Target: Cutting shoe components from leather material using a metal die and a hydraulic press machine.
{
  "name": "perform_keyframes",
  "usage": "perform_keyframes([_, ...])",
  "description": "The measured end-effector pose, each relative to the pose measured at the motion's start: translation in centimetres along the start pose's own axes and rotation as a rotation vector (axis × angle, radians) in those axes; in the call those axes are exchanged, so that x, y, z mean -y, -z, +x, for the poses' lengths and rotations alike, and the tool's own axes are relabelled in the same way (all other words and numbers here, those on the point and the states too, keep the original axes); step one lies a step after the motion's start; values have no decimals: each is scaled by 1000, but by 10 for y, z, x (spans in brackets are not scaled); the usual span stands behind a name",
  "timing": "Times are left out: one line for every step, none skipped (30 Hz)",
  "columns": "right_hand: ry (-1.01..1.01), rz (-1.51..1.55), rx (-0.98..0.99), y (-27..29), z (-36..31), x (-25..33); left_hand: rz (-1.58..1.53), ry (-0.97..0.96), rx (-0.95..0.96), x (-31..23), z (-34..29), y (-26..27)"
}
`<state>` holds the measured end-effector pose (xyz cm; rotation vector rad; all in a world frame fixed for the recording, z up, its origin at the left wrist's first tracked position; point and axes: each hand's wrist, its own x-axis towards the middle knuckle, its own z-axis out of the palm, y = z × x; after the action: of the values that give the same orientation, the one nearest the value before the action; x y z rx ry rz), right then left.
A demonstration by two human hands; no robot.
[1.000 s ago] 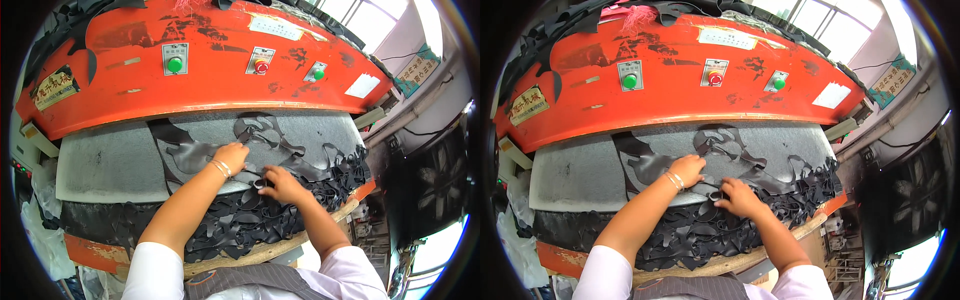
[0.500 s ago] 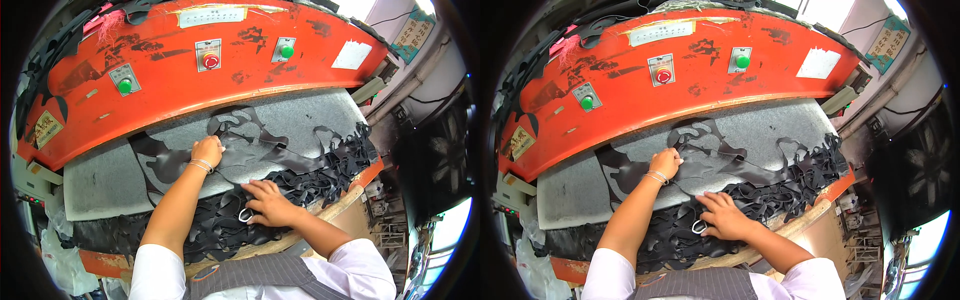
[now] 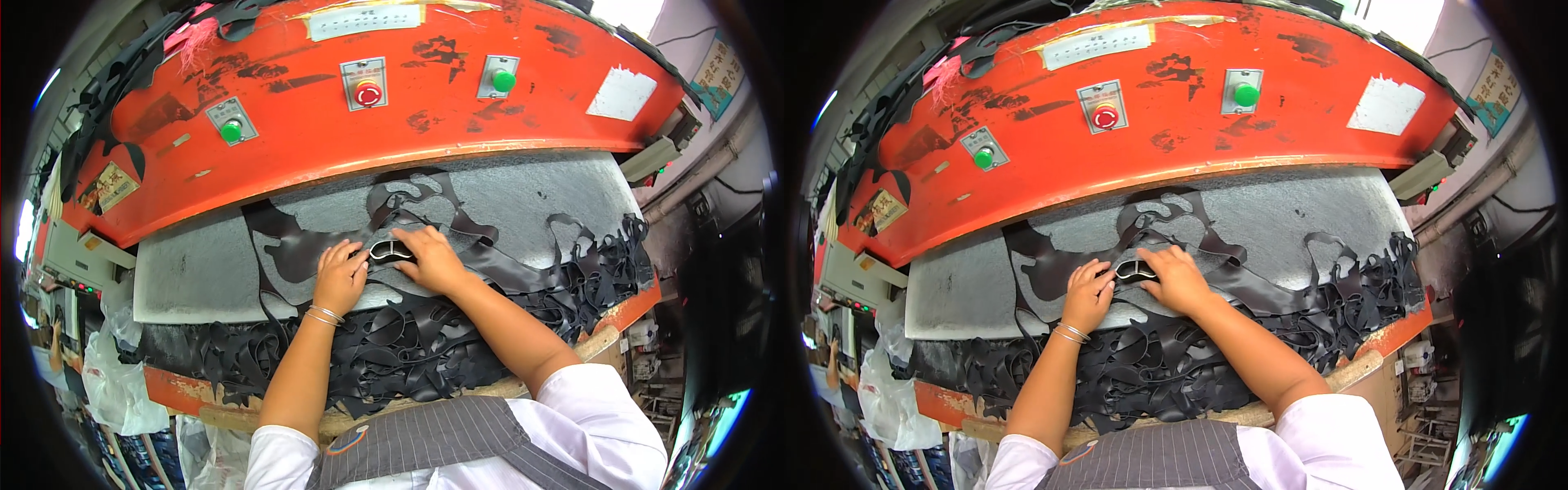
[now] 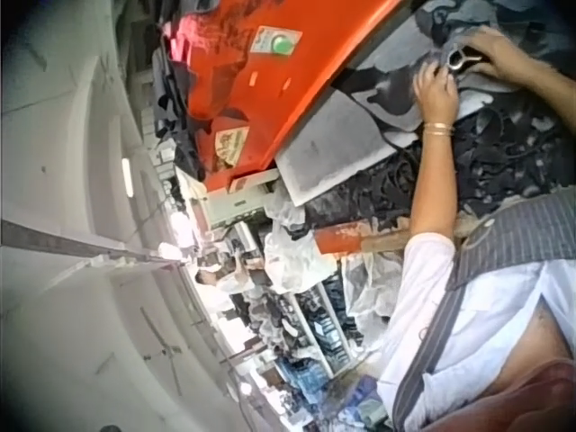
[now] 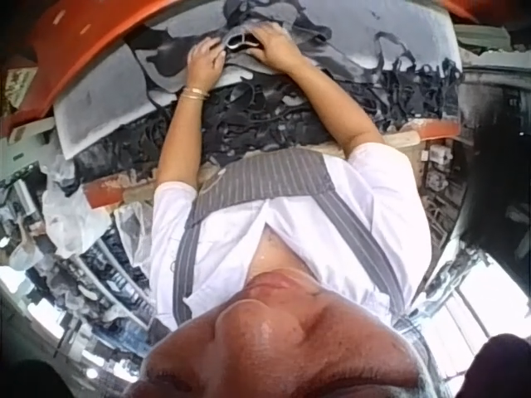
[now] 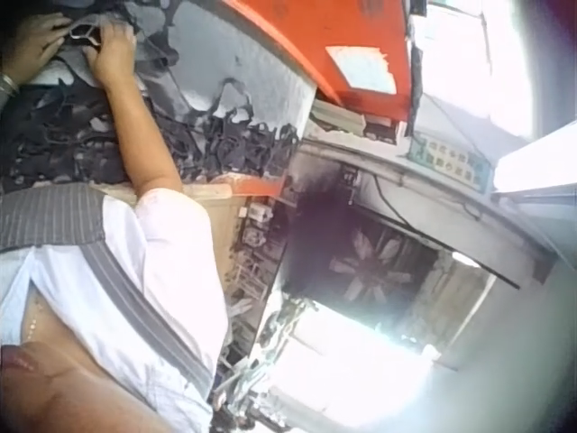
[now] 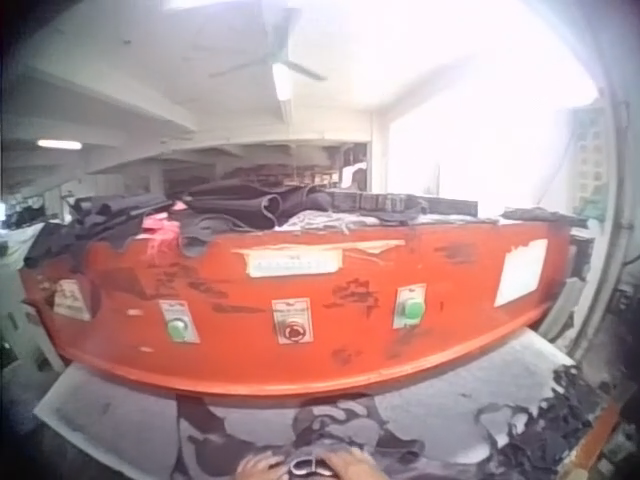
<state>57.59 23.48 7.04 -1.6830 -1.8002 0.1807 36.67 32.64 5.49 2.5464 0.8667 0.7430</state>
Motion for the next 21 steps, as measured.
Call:
perform_keyframes([17, 15, -13, 4, -6, -2, 0, 10, -5, -2, -1, 0])
perform_keyframes([-18, 39, 16, 5, -11, -5, 9, -1, -13, -3, -1, 0])
perform_keyframes([-12, 39, 23, 2, -13, -7, 18, -14, -22, -3, -1, 0])
perform_keyframes([-1, 35, -23, 0, -15, -9, 15, -11, -24, -3, -1, -1])
perform_keyframes([9, 30, -70, -2, -16, -10, 29, -20, -20, -2, 1, -1])
perform_keyframes([7, 25, -72, -4, -17, -10, 44, -31, -16, -2, 1, -1])
perform_keyframes([8, 23, -68, -3, -18, -8, 41, -28, -18, -3, 0, -1])
perform_keyframes([5, 8, -74, -1, -19, -6, 32, -16, -7, -5, -1, -2])
perform_keyframes([3, -8, -81, 1, -20, -3, 23, -6, 2, -7, -1, -2])
perform_keyframes([3, -16, -85, 1, -20, -3, 18, -13, -2, -7, -1, 0])
perform_keyframes([-5, -21, -67, 0, -21, -3, 34, -22, 3, -7, -1, 0])
perform_keyframes([-13, -28, -50, 1, -22, -2, 48, -31, 7, -6, 0, 1])
perform_keyframes([0, -32, -54, 2, -21, 4, 52, -33, -7, -2, -2, 3])
perform_keyframes([5, -9, -70, 4, -22, 12, -124, 35, -51, 4, -5, 6])
perform_keyframes([11, 14, -84, 5, -23, 20, -300, 101, -96, 11, -9, 12])
perform_keyframes([17, -2, -174, 13, -28, 19, -312, 118, -156, 14, -10, 21])
perform_keyframes([-25, -16, -311, 24, -32, 23, -314, 107, -222, 11, -9, 41])
perform_keyframes([-117, 91, -436, 38, -31, 23, -340, 135, -276, 8, -5, 62])
perform_keyframes([-218, 201, -557, 55, -31, 29, -367, 164, -321, 1, -4, 86])
perform_keyframes([-230, 291, -694, 77, -27, 25, -304, 104, -453, -6, 0, 105])
perform_keyframes([-241, 383, -830, 100, -21, 18, -239, 46, -582, -13, 4, 121])
